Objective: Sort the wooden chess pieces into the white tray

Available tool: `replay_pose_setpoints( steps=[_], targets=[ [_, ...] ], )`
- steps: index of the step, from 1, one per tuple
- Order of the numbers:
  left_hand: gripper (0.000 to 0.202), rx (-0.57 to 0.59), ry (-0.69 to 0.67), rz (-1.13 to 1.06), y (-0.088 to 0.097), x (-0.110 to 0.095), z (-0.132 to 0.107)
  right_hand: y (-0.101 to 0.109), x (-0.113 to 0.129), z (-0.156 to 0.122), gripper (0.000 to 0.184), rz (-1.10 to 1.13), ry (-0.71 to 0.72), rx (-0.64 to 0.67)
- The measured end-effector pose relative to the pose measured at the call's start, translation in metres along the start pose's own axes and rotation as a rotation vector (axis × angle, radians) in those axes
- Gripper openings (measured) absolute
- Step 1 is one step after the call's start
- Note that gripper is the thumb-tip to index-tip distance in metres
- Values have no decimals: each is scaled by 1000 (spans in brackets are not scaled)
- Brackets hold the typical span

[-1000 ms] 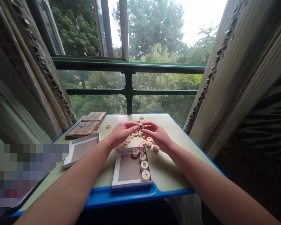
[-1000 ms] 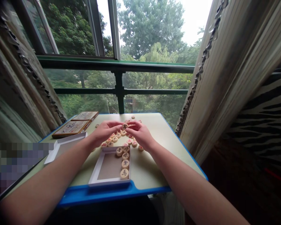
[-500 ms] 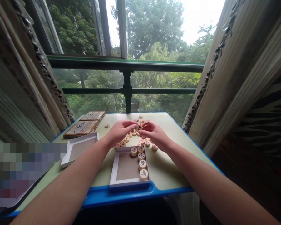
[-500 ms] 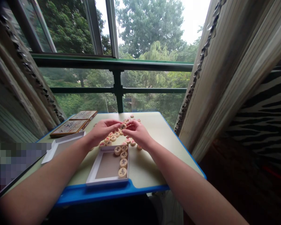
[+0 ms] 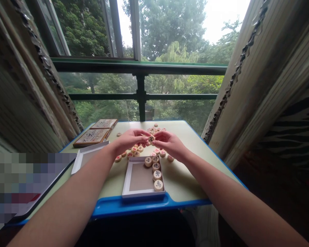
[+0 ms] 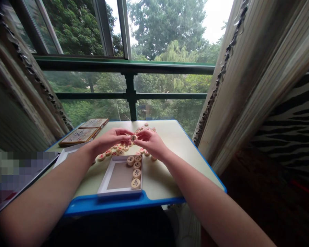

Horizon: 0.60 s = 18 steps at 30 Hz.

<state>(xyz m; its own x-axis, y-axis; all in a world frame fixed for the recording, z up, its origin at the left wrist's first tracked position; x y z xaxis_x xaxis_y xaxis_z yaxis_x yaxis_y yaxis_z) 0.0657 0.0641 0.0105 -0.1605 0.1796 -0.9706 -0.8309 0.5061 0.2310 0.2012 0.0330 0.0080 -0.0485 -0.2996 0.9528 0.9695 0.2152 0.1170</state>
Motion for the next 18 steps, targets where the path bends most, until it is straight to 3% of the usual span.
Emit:
replay_pose_setpoints(
  steps=[6, 12, 18],
  targets=[
    [45, 37, -41, 8, -3, -4, -3, 1, 2, 1, 28, -57, 23, 10],
    [48, -52, -129, 41, -3, -6, -1, 8, 1, 6, 29, -75, 33, -28],
    [49, -51, -54, 113, 3, -4, -20, 8, -4, 5, 33, 5, -59, 56]
  ],
)
Point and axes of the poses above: each hand's wrist, its own z-axis towards the middle knuckle, its own y-axis out of the back of the hand, x = y × z, the point moved 7 cm from there along z, towards the middle knuckle
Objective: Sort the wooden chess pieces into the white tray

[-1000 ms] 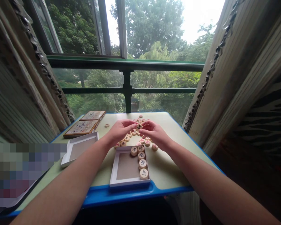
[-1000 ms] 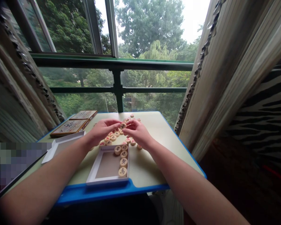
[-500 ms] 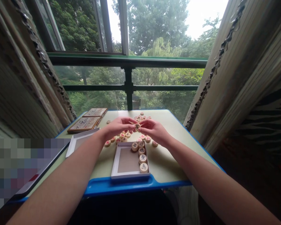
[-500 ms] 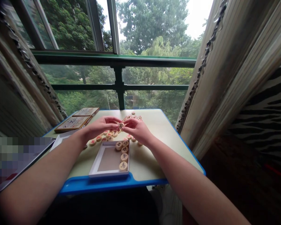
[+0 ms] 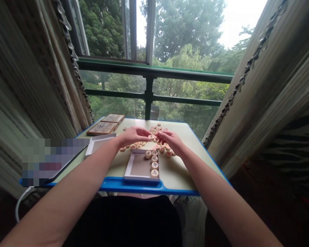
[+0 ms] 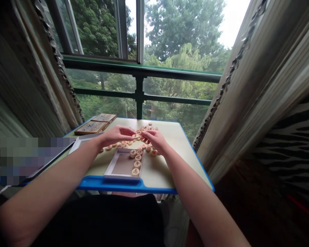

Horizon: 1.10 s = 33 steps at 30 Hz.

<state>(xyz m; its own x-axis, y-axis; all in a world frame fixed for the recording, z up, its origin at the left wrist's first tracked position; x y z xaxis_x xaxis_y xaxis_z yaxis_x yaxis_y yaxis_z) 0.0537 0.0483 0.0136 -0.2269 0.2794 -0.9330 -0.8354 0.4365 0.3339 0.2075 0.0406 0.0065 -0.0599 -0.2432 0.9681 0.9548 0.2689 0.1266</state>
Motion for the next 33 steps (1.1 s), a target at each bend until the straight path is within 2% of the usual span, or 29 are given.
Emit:
replay_pose_setpoints(
  steps=[5, 8, 12, 16, 22, 27, 33],
  targets=[
    [49, -4, 91, 235, 13, 10, -35, 8, -7, 3, 34, -4, -16, -66],
    [44, 49, 39, 373, 7, 6, -47, 11, -14, 4, 35, -4, -54, -82],
    [41, 154, 26, 570, -9, 3, -52, 14, -19, 2, 35, 2, -95, -116],
    [40, 249, 80, 637, -17, 11, -54, 15, -19, 1, 33, -42, -94, -115],
    [45, 189, 62, 607, -10, 11, -53, 16, -18, 4, 34, -170, -32, -101],
    [39, 138, 40, 657, -10, 5, -53, 14, -7, 3, 33, -438, 110, -83],
    [35, 202, 13, 672, -19, 3, -54, -3, -1, -3, 31, -839, 217, 49]
  ],
)
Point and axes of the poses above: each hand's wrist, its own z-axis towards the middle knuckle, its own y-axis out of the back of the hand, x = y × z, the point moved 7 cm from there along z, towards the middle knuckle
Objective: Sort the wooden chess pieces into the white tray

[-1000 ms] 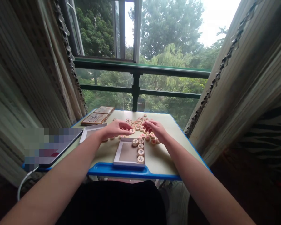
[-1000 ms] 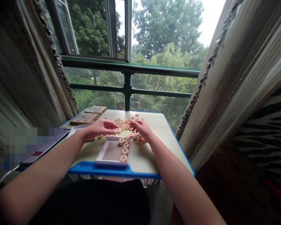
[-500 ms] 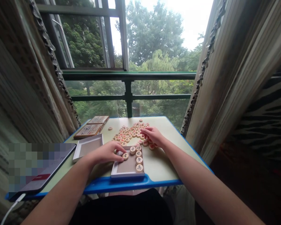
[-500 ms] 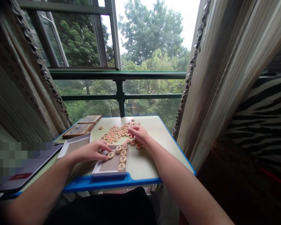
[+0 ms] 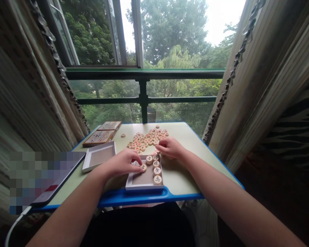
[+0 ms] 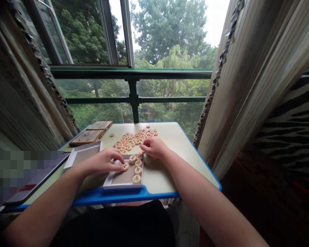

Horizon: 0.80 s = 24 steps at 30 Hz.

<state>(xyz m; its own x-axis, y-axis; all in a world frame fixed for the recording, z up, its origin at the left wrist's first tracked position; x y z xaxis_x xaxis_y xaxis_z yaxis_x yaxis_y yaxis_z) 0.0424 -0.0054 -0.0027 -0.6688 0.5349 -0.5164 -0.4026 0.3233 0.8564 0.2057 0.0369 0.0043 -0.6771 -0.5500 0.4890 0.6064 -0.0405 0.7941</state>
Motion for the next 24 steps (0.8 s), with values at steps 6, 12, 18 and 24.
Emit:
replay_pose_setpoints(
  steps=[6, 12, 18, 24],
  targets=[
    [31, -37, -111, 63, -5, -11, 3, -3, 1, 1, 28, -74, 16, 8],
    [32, -137, -156, 80, -2, -12, 5, 3, 6, 0, 20, -66, 23, -34],
    [25, -98, -152, 78, -6, -13, 4, 6, 5, 0, 16, -63, 15, -64],
    [23, -106, -142, 77, -7, -13, 4, 6, 4, -1, 15, -63, 20, -76]
  ],
)
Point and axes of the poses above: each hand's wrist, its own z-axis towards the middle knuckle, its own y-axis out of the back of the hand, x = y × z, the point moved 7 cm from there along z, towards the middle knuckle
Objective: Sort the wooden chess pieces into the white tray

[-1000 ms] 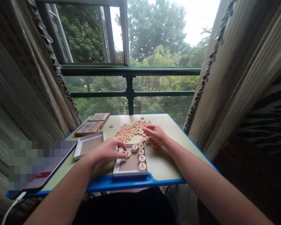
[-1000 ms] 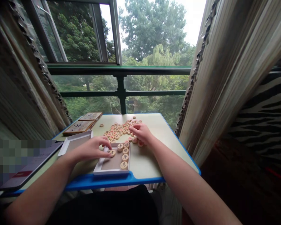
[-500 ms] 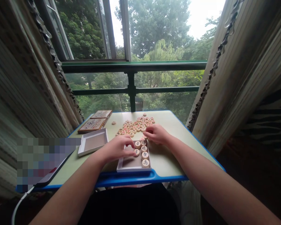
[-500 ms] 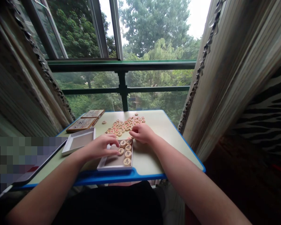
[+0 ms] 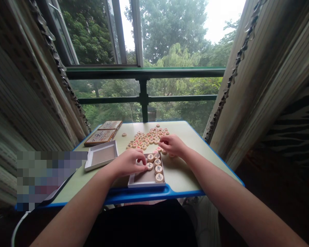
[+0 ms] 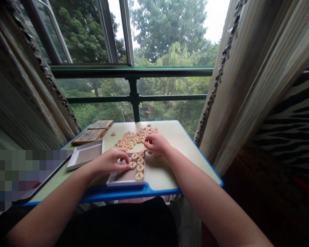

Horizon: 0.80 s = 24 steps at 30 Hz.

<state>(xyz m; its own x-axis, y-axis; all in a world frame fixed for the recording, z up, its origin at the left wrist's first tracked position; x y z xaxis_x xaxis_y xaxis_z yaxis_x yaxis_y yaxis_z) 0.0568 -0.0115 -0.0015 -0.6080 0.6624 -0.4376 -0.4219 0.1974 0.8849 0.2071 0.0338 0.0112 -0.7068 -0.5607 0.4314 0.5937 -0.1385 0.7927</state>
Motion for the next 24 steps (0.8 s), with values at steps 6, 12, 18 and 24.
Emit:
replay_pose_setpoints(
  steps=[6, 12, 18, 24],
  targets=[
    [23, -9, 6, 11, -1, 1, 1, 1, 1, 0, 15, -11, 9, 2],
    [25, -12, 4, 17, -1, -1, 2, 1, -1, 1, 14, -22, 3, 1],
    [24, -29, -15, 11, -3, 1, 3, 1, 0, 1, 14, -26, 1, -2],
    [31, -68, -47, 73, -3, -2, 3, 5, 2, 0, 16, -32, 15, -15]
  ],
)
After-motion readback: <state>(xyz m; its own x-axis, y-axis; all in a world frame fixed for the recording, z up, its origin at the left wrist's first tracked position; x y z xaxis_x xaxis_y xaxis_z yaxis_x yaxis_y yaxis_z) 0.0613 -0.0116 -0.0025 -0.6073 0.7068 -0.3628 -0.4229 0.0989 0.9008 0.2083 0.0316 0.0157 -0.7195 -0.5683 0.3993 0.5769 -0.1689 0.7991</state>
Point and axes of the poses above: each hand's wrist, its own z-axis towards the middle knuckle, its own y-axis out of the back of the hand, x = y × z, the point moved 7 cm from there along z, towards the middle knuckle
